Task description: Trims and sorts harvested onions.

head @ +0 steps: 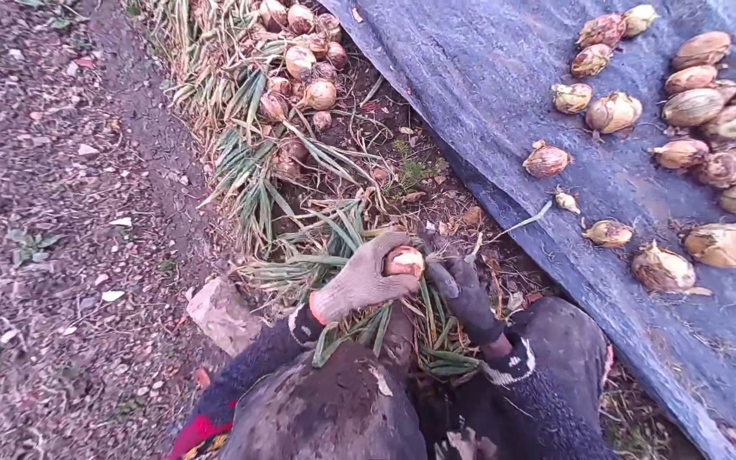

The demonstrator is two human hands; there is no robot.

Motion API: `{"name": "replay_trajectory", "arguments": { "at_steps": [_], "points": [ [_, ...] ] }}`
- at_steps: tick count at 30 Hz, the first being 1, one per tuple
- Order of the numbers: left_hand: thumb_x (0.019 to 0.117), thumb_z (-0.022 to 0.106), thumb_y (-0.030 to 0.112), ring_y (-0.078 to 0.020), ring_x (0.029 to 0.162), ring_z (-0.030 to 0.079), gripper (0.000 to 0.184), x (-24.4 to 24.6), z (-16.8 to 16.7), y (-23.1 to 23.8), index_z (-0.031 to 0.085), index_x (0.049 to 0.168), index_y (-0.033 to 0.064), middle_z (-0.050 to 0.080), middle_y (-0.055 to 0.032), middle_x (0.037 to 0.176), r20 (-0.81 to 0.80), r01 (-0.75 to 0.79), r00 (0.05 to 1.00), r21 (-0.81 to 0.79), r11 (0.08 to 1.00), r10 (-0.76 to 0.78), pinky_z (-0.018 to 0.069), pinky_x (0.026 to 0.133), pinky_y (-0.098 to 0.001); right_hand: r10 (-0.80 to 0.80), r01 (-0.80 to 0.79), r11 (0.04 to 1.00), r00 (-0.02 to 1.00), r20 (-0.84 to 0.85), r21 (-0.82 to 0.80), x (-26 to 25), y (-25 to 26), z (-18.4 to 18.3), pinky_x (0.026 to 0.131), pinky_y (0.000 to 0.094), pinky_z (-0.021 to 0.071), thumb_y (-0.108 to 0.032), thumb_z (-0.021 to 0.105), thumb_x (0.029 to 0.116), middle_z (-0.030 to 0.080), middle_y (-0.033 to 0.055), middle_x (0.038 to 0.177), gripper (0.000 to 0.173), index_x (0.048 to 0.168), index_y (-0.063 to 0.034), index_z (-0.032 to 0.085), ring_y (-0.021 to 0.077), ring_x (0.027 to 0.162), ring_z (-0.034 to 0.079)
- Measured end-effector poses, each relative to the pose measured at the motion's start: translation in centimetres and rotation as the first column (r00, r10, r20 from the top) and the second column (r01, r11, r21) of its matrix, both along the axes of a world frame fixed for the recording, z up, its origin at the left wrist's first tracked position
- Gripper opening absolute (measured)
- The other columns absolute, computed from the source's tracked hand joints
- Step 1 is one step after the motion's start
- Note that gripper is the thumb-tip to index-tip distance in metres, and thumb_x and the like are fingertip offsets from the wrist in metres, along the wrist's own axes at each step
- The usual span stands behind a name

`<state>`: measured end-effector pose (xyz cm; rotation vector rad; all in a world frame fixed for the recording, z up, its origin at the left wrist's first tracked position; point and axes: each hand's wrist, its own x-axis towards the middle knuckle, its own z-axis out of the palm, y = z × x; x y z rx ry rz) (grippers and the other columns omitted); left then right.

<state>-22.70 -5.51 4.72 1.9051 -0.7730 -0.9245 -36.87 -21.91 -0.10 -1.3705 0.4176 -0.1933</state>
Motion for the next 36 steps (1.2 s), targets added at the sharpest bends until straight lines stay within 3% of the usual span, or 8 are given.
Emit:
{"name": "replay_trajectory", "arguments": {
  "at_steps": [6,10,13,16,18,21,29,36],
  "points": [
    [0.0756,0.086,0.052,-0.0098,0.113,0.066,0.073,-2.9,-0.7,-0.1,0.064,0.132,0.0114,0.067,-0.0026,0.127,0.046,-0.019,0.999,0.034,0.999,0.017,0.0587,0.098,-0.0329,-0.03,0.03,1.0,0.998,-0.052,-0.002,0.3,0.0,-0.1,0.109,0.037,0.0521,-0.028,0.052,0.107,0.068,0.0059,0.133,0.036,0.132,-0.0069,0.068,0.0144,0.124,0.064],
    [0.0794,0.081,0.049,-0.0143,0.116,0.063,0.067,-1.5,-3.8,0.6,0.066,0.13,0.0082,0.066,-0.0087,0.127,0.319,-0.31,0.911,0.117,0.943,0.26,0.0551,0.099,-0.0353,-0.052,0.05,0.982,0.999,0.005,0.183,-0.3,1.0,2.5,0.058,0.0285,0.055,-0.029,0.055,0.1058,0.072,0.005,0.09,0.034,0.123,-0.0057,0.072,0.0098,0.064,0.061],
    [0.0857,0.082,0.037,-0.0177,0.073,0.069,0.066,2.9,-5.5,2.5,0.057,0.138,0.0038,0.071,-0.0111,0.101,-0.185,-0.64,0.736,0.121,0.758,0.651,0.0609,0.062,-0.0332,-0.137,0.1,0.962,0.982,0.13,0.256,-0.9,0.7,4.8,0.048,0.0282,0.0533,-0.032,0.054,0.1064,0.065,0.0024,0.072,0.035,0.122,-0.0044,0.07,0.0098,0.052,0.056],
    [0.0847,0.079,0.013,-0.0314,0.08,0.072,0.074,4.2,-2.4,2.7,0.045,0.149,0.0024,0.07,-0.0214,0.11,-0.417,-0.614,0.719,-0.005,0.79,0.556,0.0647,0.068,-0.045,-0.128,0.116,0.988,0.985,-0.114,-0.107,-0.3,-0.5,1.2,0.075,0.0304,0.0586,-0.052,0.04,0.1073,0.071,0.0018,0.118,0.053,0.141,-0.0177,0.063,0.0088,0.086,0.067],
    [0.0845,0.083,0.025,-0.0207,0.088,0.076,0.071,3.3,0.0,0.5,0.053,0.146,0.0065,0.074,-0.0095,0.114,-0.083,-0.486,0.869,0.046,0.873,0.489,0.0675,0.076,-0.0392,0.117,-0.14,0.984,0.976,-0.184,-0.115,-0.4,-0.7,-0.8,0.105,0.0369,0.0518,-0.069,0.028,0.1023,0.06,0.0026,0.143,0.071,0.149,-0.0218,0.054,0.0097,0.123,0.061],
    [0.088,0.072,0.059,-0.01,0.095,0.072,0.054,-0.5,1.2,-1.3,0.071,0.125,0.0196,0.076,0.0038,0.108,0.454,-0.246,0.887,0.297,0.923,0.09,0.0601,0.087,-0.0404,0.232,-0.142,0.899,0.957,-0.176,0.415,-0.1,1.6,-1.2,0.054,0.0301,0.0517,-0.078,0.035,0.0949,0.064,0.0033,0.085,0.076,0.128,-0.0156,0.064,0.0117,0.062,0.056],
    [0.1044,0.057,0.026,-0.0106,0.114,0.068,0.024,-2.8,0.3,-1.8,0.074,0.115,0.0126,0.073,-0.0016,0.12,0.423,0.031,0.905,0.06,0.998,-0.053,0.0567,0.099,-0.0342,0.176,0.104,0.361,0.968,-0.178,0.927,-0.2,-1.1,1.0,0.038,0.0305,0.0494,-0.099,0.031,0.0728,0.057,0.0036,0.064,0.094,0.092,-0.0141,0.066,0.0141,0.045,0.055],
    [0.1028,0.056,0.03,-0.0132,0.106,0.07,0.025,7.2,3.0,-1.5,0.076,0.113,0.0195,0.074,0.0,0.114,0.651,-0.28,0.753,0.194,0.94,0.09,0.0589,0.091,-0.04,-0.331,-0.161,0.702,0.789,0.518,0.694,-3.3,-6.2,7.4,0.057,0.0337,0.061,-0.049,0.053,0.1015,0.071,0.0055,0.08,0.055,0.135,-0.0067,0.062,0.0166,0.063,0.069]
  ]
}}
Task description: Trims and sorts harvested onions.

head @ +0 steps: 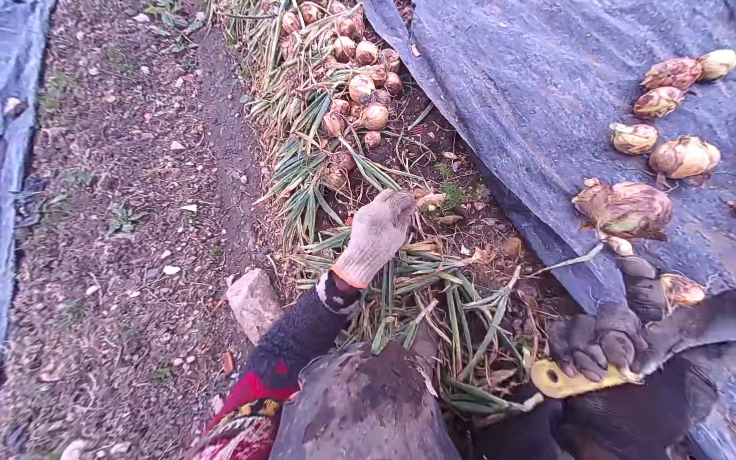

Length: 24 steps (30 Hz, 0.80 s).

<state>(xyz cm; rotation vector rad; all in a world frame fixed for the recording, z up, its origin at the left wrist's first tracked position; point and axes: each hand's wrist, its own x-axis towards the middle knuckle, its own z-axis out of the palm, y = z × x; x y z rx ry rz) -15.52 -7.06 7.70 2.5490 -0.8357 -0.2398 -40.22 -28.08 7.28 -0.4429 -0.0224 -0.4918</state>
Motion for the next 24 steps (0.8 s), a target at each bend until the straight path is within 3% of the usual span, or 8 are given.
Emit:
{"name": "replay_trajectory", "arguments": {
  "at_steps": [2,3,6,9,13,16,20,24],
  "points": [
    [0.0954,0.062,0.051,-0.0215,0.116,0.064,0.034,4.2,-1.8,2.9,0.076,0.114,0.0262,0.068,-0.0024,0.123,-0.128,-0.063,0.987,0.26,0.964,0.099,0.0547,0.095,-0.0511,-0.35,0.318,0.912,0.933,-0.087,-0.259,-1.2,-1.8,0.4,0.053,0.03,0.0565,-0.054,0.048,0.1008,0.067,-0.0005,0.072,0.048,0.104,-0.0119,0.071,0.0131,0.057,0.065],
    [0.0877,0.065,0.064,-0.0305,0.124,0.058,0.047,6.0,-3.0,4.2,0.075,0.118,0.028,0.064,-0.0075,0.133,-0.146,-0.101,0.976,0.359,0.928,0.163,0.0505,0.097,-0.0599,-0.407,0.35,0.883,0.903,-0.14,-0.314,-1.5,-1.9,-0.1,0.052,0.0297,0.0554,-0.059,0.049,0.0991,0.067,-0.0009,0.073,0.049,0.103,-0.0151,0.071,0.0133,0.058,0.064],
    [0.0906,0.07,0.042,-0.0372,0.127,0.058,0.047,11.5,-7.0,7.0,0.069,0.131,0.0188,0.06,-0.0162,0.139,0.021,-0.369,0.925,0.294,0.882,0.38,0.0494,0.102,-0.0613,-0.27,0.146,0.941,0.867,-0.419,-0.304,0.2,-0.3,-2.3,0.048,0.0296,0.0555,-0.075,0.045,0.0939,0.068,0.0013,0.082,0.069,0.142,-0.0262,0.053,0.0135,0.057,0.063],
    [0.0931,0.068,0.032,-0.0403,0.122,0.061,0.048,16.8,-10.6,8.3,0.062,0.138,0.0145,0.058,-0.0193,0.139,0.14,-0.486,0.874,0.259,0.835,0.465,0.0515,0.097,-0.0618,-0.171,-0.132,0.933,0.652,-0.739,-0.333,2.1,1.8,-5.6,0.044,0.0293,0.0527,-0.063,0.036,0.1039,0.064,0.003,0.081,0.062,0.15,-0.0226,0.043,0.0142,0.054,0.059],
    [0.0763,0.079,0.051,-0.0455,0.127,0.056,0.09,20.4,-13.4,6.9,0.048,0.151,0.012,0.055,-0.0242,0.143,0.19,-0.527,0.847,0.418,0.74,0.496,0.0461,0.098,-0.0693,-0.207,-0.466,0.765,0.476,-0.855,-0.445,3.1,3.1,-8.0,0.065,0.0373,0.06,-0.052,0.06,0.099,0.069,0.006,0.097,0.062,0.151,-0.0197,0.051,0.0176,0.076,0.067],
    [0.0741,0.079,0.051,-0.0427,0.127,0.057,0.088,21.7,-14.5,6.3,0.051,0.15,0.0167,0.059,-0.0213,0.14,0.239,-0.614,0.787,0.397,0.683,0.569,0.0422,0.103,-0.0691,-0.272,-0.592,0.641,0.42,-0.866,-0.488,3.4,3.3,-8.6,0.101,0.0378,0.0552,-0.053,0.071,0.0892,0.068,0.0018,0.131,0.067,0.145,-0.0188,0.056,0.0099,0.118,0.065],
    [0.0643,0.081,0.057,-0.0315,0.119,0.064,0.079,19.2,-12.9,7.0,0.064,0.133,0.0219,0.069,-0.0092,0.128,0.225,-0.521,0.853,0.307,0.796,0.471,0.0421,0.107,-0.0646,-0.306,-0.51,0.668,0.475,-0.825,-0.541,3.5,3.8,-9.0,0.104,0.0338,0.0534,-0.043,0.073,0.0897,0.066,0.0012,0.135,0.061,0.142,-0.0152,0.06,0.0086,0.122,0.062],
    [0.0635,0.086,0.061,-0.0211,0.123,0.061,0.093,9.8,-9.5,6.9,0.06,0.135,0.0081,0.067,-0.0093,0.13,-0.014,-0.265,0.964,-0.031,0.964,0.265,0.0469,0.111,-0.0469,-0.287,-0.542,0.604,0.536,-0.794,-0.584,4.0,4.7,-9.4,0.112,0.036,0.0475,-0.046,0.064,0.097,0.058,0.0009,0.147,0.061,0.149,-0.0167,0.053,0.0085,0.133,0.055]
  ]
}}
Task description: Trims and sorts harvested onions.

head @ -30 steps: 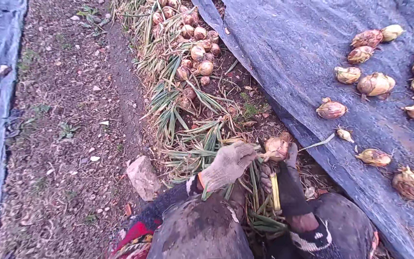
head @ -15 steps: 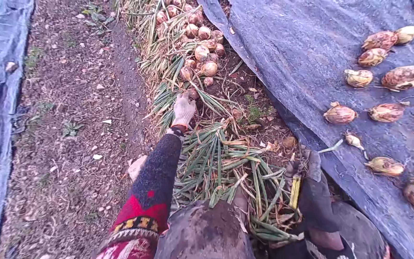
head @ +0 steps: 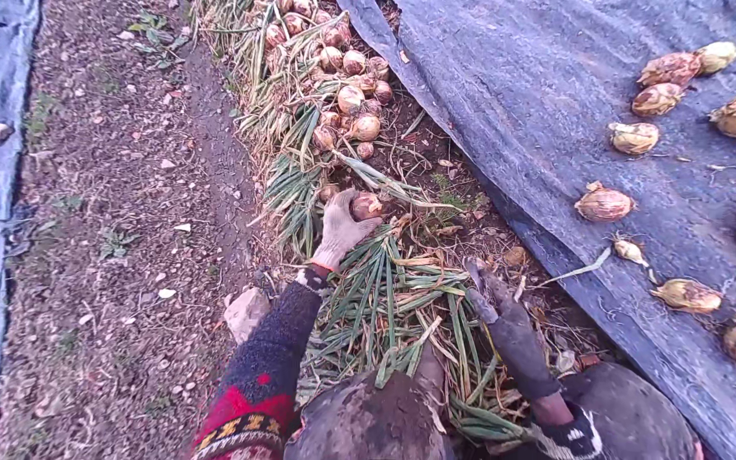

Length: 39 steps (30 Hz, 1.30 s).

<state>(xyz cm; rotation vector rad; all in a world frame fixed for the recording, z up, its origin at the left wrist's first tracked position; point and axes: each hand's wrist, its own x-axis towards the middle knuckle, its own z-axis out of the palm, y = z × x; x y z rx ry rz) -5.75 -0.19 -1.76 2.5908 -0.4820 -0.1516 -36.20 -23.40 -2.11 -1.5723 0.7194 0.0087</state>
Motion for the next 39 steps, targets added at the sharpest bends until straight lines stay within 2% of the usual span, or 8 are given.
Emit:
{"name": "replay_trajectory", "arguments": {
  "at_steps": [4,11,14,18,23,26,32,39],
  "points": [
    [0.0642,0.092,0.051,-0.014,0.112,0.065,0.096,-10.0,3.6,-3.0,0.052,0.136,0.0022,0.064,-0.0094,0.126,-0.306,0.117,0.91,-0.454,0.883,-0.279,0.0577,0.097,-0.0342,0.055,-0.053,0.998,0.994,0.096,-0.023,0.5,1.4,0.6,0.114,0.0365,0.0464,-0.058,0.064,0.094,0.056,0.005,0.148,0.076,0.151,-0.0104,0.049,0.0106,0.136,0.053],
    [0.0693,0.09,0.051,-0.0086,0.115,0.064,0.082,-18.0,6.6,-5.3,0.061,0.136,0.0122,0.066,-0.0028,0.129,-0.482,0.417,0.7,-0.322,0.85,-0.526,0.0558,0.101,-0.0327,-0.033,-0.043,0.98,0.928,0.37,0.196,-0.3,1.9,1.9,0.109,0.0367,0.0522,-0.04,0.055,0.1047,0.067,0.0055,0.136,0.045,0.136,-0.0096,0.066,0.0172,0.124,0.063],
    [0.0693,0.09,0.05,-0.0095,0.121,0.061,0.082,-17.9,6.0,-4.6,0.061,0.138,0.0164,0.063,-0.0026,0.134,-0.38,0.462,0.759,-0.258,0.849,-0.529,0.0541,0.104,-0.0337,-0.057,-0.023,0.962,0.957,0.284,0.271,-0.3,2.2,2.0,0.073,0.0294,0.0598,-0.04,0.057,0.1038,0.074,0.004,0.117,0.043,0.135,-0.0132,0.068,0.0121,0.083,0.069],
    [0.0746,0.086,0.05,-0.0103,0.111,0.067,0.079,-16.5,5.1,-3.9,0.059,0.138,0.0107,0.07,-0.003,0.124,-0.521,0.07,0.819,-0.325,0.943,-0.241,0.058,0.098,-0.0361,-0.144,-0.112,0.876,0.867,0.477,0.47,-1.8,2.4,5.3,0.049,0.0256,0.0496,-0.04,0.055,0.105,0.06,0.0004,0.065,0.036,0.108,-0.0093,0.074,0.0079,0.052,0.053],
    [0.0858,0.074,0.005,-0.0273,0.073,0.069,0.066,-11.2,2.9,-2.7,0.046,0.145,0.0016,0.068,-0.0205,0.102,-0.764,-0.544,0.636,-0.543,0.639,-0.107,0.0616,0.063,-0.041,-0.185,0.082,0.966,0.883,0.431,0.246,-1.4,2.4,6.4,0.059,0.027,0.0562,-0.037,0.056,0.1049,0.073,0.0036,0.091,0.036,0.123,-0.0104,0.073,0.0096,0.065,0.062],
    [0.0844,0.083,0.024,-0.0153,0.095,0.074,0.057,-11.8,5.9,-5.3,0.062,0.135,0.0066,0.075,-0.0056,0.113,-0.488,-0.173,0.87,-0.432,0.885,-0.068,0.0655,0.084,-0.0366,0.13,-0.14,0.989,0.98,0.153,0.056,-0.4,1.6,1.3,0.103,0.0384,0.0534,-0.069,0.035,0.1008,0.063,-0.0034,0.141,0.065,0.149,-0.0305,0.055,0.0085,0.12,0.063],
    [0.0976,0.06,0.042,-0.01,0.102,0.071,0.027,-19.8,7.4,-8.6,0.077,0.103,0.0227,0.076,0.0069,0.103,-0.036,0.591,0.806,0.088,0.802,-0.59,0.0524,0.104,-0.0454,-0.163,0.147,0.567,0.985,-0.064,0.81,-0.4,2.8,2.2,0.044,0.0299,0.0501,-0.073,0.028,0.1,0.058,0.0021,0.067,0.067,0.109,-0.015,0.059,0.0119,0.049,0.054],
    [0.0982,0.059,0.029,-0.0106,0.104,0.07,0.025,-17.8,5.7,-12.6,0.077,0.11,0.0154,0.074,0.0003,0.113,-0.089,0.568,0.798,-0.216,0.794,-0.595,0.0595,0.092,-0.037,-0.377,0.186,0.216,0.922,-0.094,0.958,-1.9,-1.3,4.0,0.043,0.0247,0.0468,-0.084,0.01,0.0914,0.058,0.0001,0.065,0.086,0.086,-0.0148,0.061,0.0102,0.05,0.055]
  ]
}}
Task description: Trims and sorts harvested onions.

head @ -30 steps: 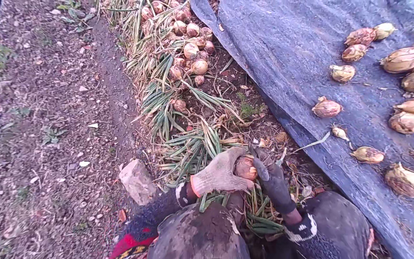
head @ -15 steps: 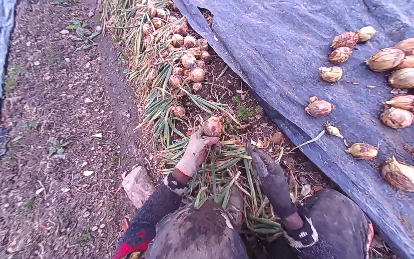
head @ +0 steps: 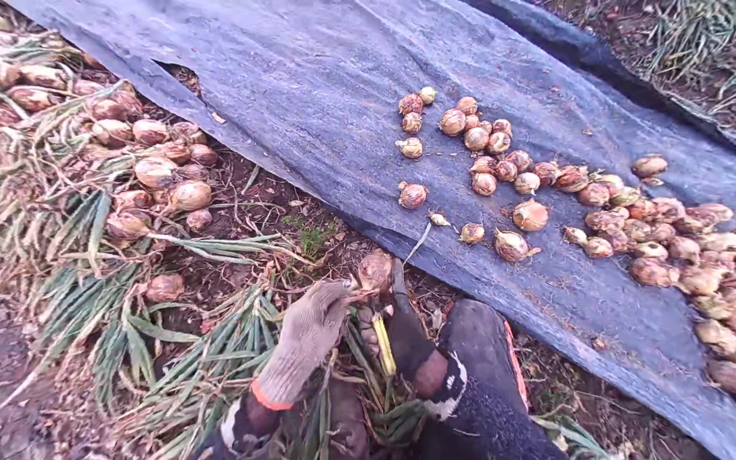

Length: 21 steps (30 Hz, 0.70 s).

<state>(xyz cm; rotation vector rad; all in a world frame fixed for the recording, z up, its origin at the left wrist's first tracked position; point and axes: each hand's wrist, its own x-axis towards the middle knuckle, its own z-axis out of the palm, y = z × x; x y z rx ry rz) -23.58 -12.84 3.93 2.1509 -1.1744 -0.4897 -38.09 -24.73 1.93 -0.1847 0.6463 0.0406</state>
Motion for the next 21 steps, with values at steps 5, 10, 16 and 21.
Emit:
{"name": "replay_trajectory", "arguments": {
  "at_steps": [5,10,16,21],
  "points": [
    [0.1014,0.057,0.026,-0.019,0.102,0.071,0.026,8.4,2.9,-5.4,0.074,0.117,0.0162,0.073,-0.0049,0.114,0.228,-0.29,0.927,-0.061,0.955,0.296,0.0599,0.087,-0.0452,-0.348,0.557,0.735,0.799,0.49,-0.387,-3.3,-2.4,6.4,0.057,0.0253,0.0546,-0.063,0.054,0.0955,0.065,-0.0017,0.071,0.051,0.097,-0.0153,0.073,0.0096,0.061,0.064],
    [0.0914,0.064,0.055,-0.0307,0.113,0.066,0.047,11.2,-4.0,3.2,0.072,0.122,0.0215,0.066,-0.0107,0.127,0.093,-0.287,0.956,0.487,0.825,0.278,0.0562,0.091,-0.058,-0.313,0.681,0.197,0.725,0.613,-0.705,-4.8,-4.7,5.5,0.061,0.0296,0.0569,-0.058,0.046,0.1008,0.067,-0.003,0.079,0.046,0.106,-0.0189,0.069,0.0125,0.066,0.065],
    [0.0936,0.062,0.045,-0.0341,0.124,0.059,0.036,5.8,-5.1,16.9,0.075,0.108,0.015,0.063,-0.0101,0.132,0.137,-0.214,0.975,0.774,0.596,0.172,0.0558,0.091,-0.0581,-0.18,0.049,0.499,0.983,-0.048,-0.865,-0.1,-1.8,0.7,0.053,0.0307,0.0553,-0.053,0.038,0.1067,0.064,-0.0001,0.085,0.057,0.15,-0.0178,0.044,0.0128,0.062,0.061],
    [0.0723,0.078,0.065,-0.0414,0.098,0.07,0.061,13.3,-1.2,25.0,0.075,0.099,0.0105,0.073,-0.0184,0.102,0.108,-0.16,0.948,0.975,0.155,0.3,0.0533,0.081,-0.0701,0.012,-0.255,0.392,0.962,-0.272,-0.884,0.3,-1.1,-2.0,0.062,0.0347,0.0589,-0.039,0.052,0.1051,0.069,0.0063,0.1,0.052,0.151,-0.0141,0.047,0.0145,0.072,0.065]
  ]
}}
